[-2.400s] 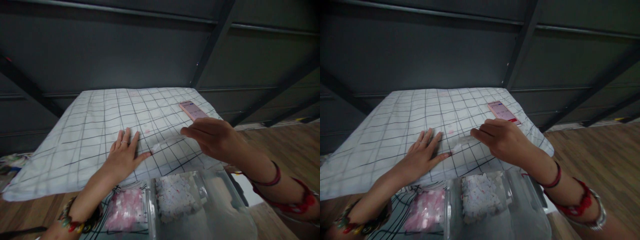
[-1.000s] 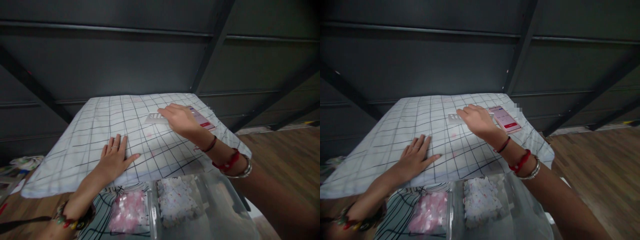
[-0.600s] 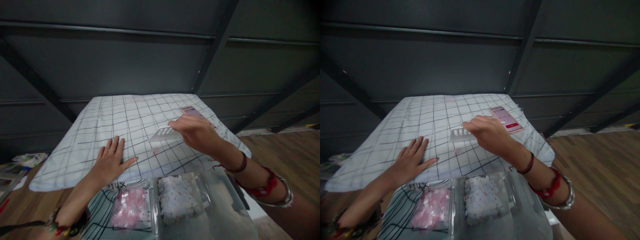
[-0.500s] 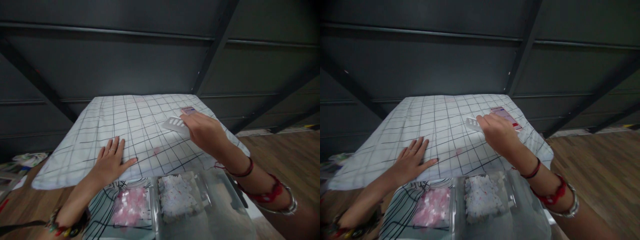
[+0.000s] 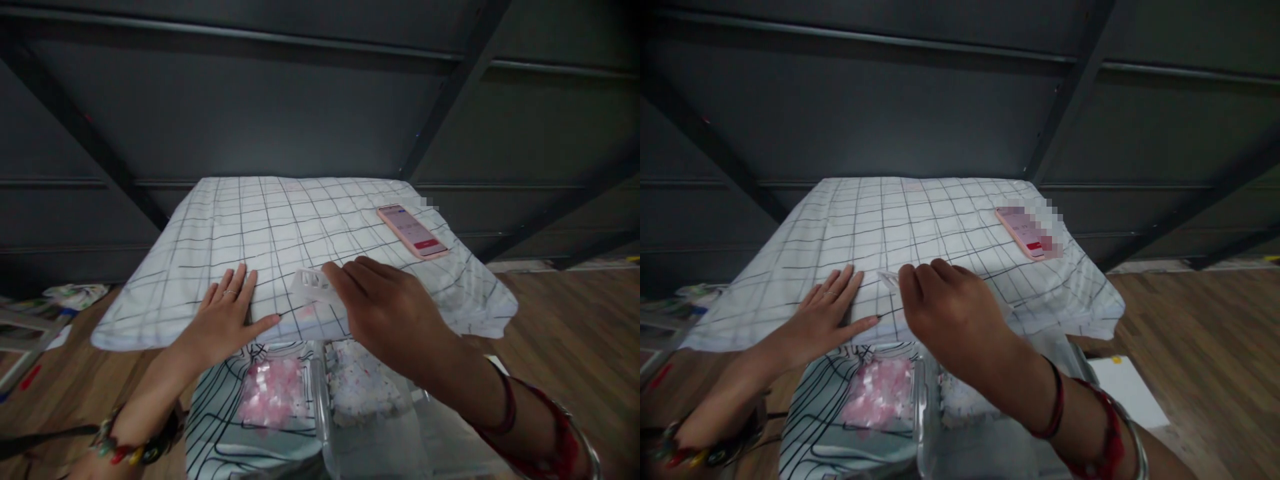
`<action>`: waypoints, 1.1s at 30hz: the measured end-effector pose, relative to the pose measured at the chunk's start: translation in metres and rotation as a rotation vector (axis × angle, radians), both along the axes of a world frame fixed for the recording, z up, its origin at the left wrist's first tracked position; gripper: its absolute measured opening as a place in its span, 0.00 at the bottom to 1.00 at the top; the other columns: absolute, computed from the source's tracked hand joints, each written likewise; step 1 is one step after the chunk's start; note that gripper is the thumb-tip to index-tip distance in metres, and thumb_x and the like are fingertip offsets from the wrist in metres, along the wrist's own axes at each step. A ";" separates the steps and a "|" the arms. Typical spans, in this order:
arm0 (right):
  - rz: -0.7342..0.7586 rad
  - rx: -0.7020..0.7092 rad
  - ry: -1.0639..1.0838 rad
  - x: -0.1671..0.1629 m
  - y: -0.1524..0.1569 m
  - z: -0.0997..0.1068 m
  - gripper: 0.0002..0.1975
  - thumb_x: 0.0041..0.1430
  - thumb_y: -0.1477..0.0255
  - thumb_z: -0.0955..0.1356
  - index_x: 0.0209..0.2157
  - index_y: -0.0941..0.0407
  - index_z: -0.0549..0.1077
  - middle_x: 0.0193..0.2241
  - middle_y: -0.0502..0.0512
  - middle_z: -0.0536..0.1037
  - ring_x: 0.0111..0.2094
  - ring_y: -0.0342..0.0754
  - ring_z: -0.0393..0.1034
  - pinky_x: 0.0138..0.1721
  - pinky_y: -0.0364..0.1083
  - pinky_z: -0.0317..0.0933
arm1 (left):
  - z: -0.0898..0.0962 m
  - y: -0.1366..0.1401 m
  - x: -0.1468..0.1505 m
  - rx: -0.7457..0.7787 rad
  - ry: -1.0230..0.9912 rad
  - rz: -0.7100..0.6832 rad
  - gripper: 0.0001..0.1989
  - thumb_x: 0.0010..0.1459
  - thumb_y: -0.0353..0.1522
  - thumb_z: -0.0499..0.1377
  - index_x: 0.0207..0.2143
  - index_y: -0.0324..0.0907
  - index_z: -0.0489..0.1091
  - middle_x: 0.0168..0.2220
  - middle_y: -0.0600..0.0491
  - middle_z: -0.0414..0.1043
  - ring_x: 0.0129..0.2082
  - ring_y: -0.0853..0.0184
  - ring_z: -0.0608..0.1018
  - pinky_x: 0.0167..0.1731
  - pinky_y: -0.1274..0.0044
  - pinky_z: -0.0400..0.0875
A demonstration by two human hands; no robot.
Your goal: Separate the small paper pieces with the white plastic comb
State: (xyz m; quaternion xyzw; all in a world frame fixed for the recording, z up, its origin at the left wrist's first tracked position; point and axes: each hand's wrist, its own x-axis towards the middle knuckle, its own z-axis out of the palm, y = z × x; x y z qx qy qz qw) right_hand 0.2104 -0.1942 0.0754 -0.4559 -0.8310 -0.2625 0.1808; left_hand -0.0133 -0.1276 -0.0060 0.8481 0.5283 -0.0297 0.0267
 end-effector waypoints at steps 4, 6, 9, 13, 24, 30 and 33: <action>-0.099 0.024 -0.061 0.012 0.005 0.000 0.14 0.51 0.85 0.57 0.34 0.62 0.70 0.23 0.56 0.73 0.25 0.46 0.64 0.22 0.44 0.56 | 0.004 -0.002 -0.014 -0.057 0.013 0.031 0.45 0.54 0.55 0.47 0.63 0.32 0.42 0.64 0.40 0.36 0.62 0.48 0.44 0.56 0.59 0.47; -0.120 0.026 -0.060 0.015 0.005 -0.001 0.13 0.52 0.84 0.57 0.34 0.63 0.71 0.23 0.56 0.72 0.24 0.47 0.64 0.22 0.44 0.56 | 0.007 -0.003 -0.020 -0.099 0.043 0.063 0.46 0.54 0.55 0.47 0.64 0.32 0.41 0.65 0.41 0.34 0.62 0.48 0.42 0.57 0.60 0.46; -0.059 0.013 -0.049 0.007 -0.003 0.000 0.13 0.51 0.85 0.58 0.34 0.65 0.72 0.20 0.54 0.70 0.23 0.47 0.64 0.21 0.45 0.57 | 0.012 -0.005 -0.027 -0.144 0.084 0.097 0.44 0.55 0.54 0.47 0.64 0.34 0.39 0.65 0.44 0.32 0.63 0.49 0.40 0.57 0.61 0.43; 0.047 -0.040 -0.010 -0.018 -0.021 0.005 0.16 0.48 0.87 0.57 0.35 0.65 0.72 0.20 0.55 0.70 0.23 0.46 0.64 0.21 0.45 0.59 | 0.015 -0.009 -0.033 -0.158 0.099 0.131 0.43 0.56 0.52 0.48 0.64 0.36 0.39 0.65 0.45 0.31 0.63 0.51 0.38 0.58 0.62 0.42; 0.119 -0.074 0.078 -0.024 -0.031 0.006 0.15 0.54 0.84 0.58 0.37 0.63 0.72 0.21 0.54 0.71 0.23 0.46 0.64 0.23 0.45 0.59 | 0.009 -0.016 -0.038 -0.098 0.072 0.117 0.41 0.57 0.52 0.50 0.64 0.37 0.41 0.65 0.44 0.33 0.63 0.49 0.40 0.56 0.58 0.44; -0.163 -0.159 0.260 0.036 0.038 0.022 0.08 0.53 0.77 0.63 0.30 0.56 0.74 0.22 0.53 0.73 0.25 0.48 0.66 0.26 0.46 0.56 | 0.019 -0.014 -0.033 -0.180 0.029 0.138 0.40 0.57 0.52 0.47 0.64 0.39 0.42 0.65 0.43 0.32 0.62 0.47 0.41 0.55 0.56 0.45; -0.300 -0.507 0.621 0.054 0.086 0.028 0.07 0.50 0.77 0.65 0.30 0.57 0.75 0.26 0.53 0.75 0.28 0.47 0.67 0.27 0.45 0.56 | 0.026 0.000 -0.022 -0.173 -0.032 0.173 0.40 0.57 0.54 0.45 0.64 0.40 0.42 0.65 0.41 0.32 0.62 0.45 0.40 0.54 0.55 0.47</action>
